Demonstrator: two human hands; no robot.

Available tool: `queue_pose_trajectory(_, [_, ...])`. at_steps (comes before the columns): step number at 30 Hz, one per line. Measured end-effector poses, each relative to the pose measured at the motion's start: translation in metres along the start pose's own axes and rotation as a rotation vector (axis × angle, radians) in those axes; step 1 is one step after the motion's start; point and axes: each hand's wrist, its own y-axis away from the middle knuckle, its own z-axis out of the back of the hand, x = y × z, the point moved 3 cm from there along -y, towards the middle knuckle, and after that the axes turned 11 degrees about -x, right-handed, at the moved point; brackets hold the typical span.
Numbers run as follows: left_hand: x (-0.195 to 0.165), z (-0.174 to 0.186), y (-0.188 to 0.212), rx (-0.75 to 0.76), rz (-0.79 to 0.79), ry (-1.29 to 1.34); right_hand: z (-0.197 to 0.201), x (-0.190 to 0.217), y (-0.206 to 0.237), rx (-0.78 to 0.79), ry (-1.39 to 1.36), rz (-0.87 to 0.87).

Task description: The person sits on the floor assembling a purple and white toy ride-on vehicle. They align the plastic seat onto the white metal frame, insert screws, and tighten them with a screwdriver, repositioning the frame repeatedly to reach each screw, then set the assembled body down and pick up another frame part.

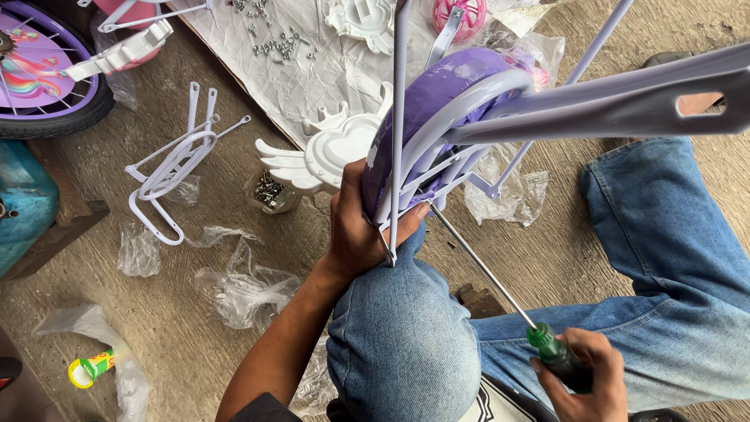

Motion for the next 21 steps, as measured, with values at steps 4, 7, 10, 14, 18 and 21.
queue_pose_trajectory(4, [0.000, 0.000, -0.001, 0.015, -0.023, -0.006, 0.002, 0.001, -0.008, 0.324, -0.207, -0.228])
queue_pose_trajectory(7, [-0.001, 0.002, 0.000, 0.001, -0.005, -0.029, 0.000, -0.002, -0.010, 0.387, -0.155, -0.232])
queue_pose_trajectory(10, [-0.001, 0.002, 0.000, -0.007, -0.003, -0.022, -0.002, -0.007, -0.006, 0.309, 0.225, -0.382])
queue_pose_trajectory(14, [-0.001, 0.002, -0.001, -0.003, -0.011, -0.026, -0.003, 0.005, -0.008, 0.216, 0.219, -0.351])
queue_pose_trajectory(18, [-0.003, 0.002, -0.001, -0.003, -0.025, -0.020, 0.000, 0.020, -0.016, 0.296, 0.126, -0.146])
queue_pose_trajectory(21, [-0.003, 0.002, -0.001, 0.004, -0.013, -0.007, -0.002, 0.020, -0.016, 0.289, 0.206, -0.163])
